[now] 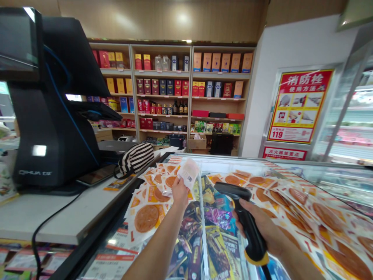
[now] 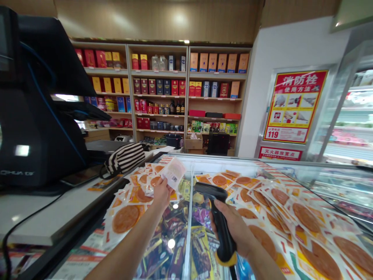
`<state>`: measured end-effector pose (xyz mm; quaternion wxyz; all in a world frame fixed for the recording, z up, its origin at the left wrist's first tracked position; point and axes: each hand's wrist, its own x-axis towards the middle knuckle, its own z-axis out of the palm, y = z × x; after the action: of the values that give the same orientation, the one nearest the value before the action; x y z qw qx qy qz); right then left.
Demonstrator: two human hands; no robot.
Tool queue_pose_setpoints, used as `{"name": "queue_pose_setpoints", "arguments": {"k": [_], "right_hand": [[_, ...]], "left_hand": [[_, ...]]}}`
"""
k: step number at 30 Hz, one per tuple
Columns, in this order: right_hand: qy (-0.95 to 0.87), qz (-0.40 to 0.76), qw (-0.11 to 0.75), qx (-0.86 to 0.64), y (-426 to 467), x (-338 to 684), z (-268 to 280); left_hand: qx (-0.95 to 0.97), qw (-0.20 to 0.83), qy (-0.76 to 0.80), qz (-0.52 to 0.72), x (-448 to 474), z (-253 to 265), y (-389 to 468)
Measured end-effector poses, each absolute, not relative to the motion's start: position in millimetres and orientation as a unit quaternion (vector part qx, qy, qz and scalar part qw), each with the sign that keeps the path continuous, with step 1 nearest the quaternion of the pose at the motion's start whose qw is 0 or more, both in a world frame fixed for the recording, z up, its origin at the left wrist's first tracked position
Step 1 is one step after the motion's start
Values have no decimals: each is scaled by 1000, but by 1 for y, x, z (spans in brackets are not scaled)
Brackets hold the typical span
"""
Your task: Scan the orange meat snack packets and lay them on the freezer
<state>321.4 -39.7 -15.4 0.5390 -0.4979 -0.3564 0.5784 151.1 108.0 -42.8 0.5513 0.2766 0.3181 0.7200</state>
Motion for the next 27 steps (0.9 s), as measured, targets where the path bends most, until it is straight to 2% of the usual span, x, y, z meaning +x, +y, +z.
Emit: {"name": "queue_pose_setpoints", "arguments": {"k": [3, 7, 11, 14, 20, 27], "right_hand": [[-352, 565, 538, -518, -38, 328, -13], [-345, 544, 571, -509, -36, 341, -11], [-325, 521, 600, -513, -34, 354, -10], [-325, 526, 602, -505, -33, 361, -9], [-285, 517, 618, -520, -32, 369, -5], [-274, 434, 626, -587, -30, 386, -5]], "left_hand": [[346, 440, 384, 734, 140, -38, 114], [448, 221, 479, 722, 112, -23, 113], [559, 54, 498, 661, 80, -14, 109], [635, -52, 520, 568, 64, -21, 110], [706, -129, 598, 356, 64, -38, 97], [746, -122, 574, 314, 115, -34, 82]]}}
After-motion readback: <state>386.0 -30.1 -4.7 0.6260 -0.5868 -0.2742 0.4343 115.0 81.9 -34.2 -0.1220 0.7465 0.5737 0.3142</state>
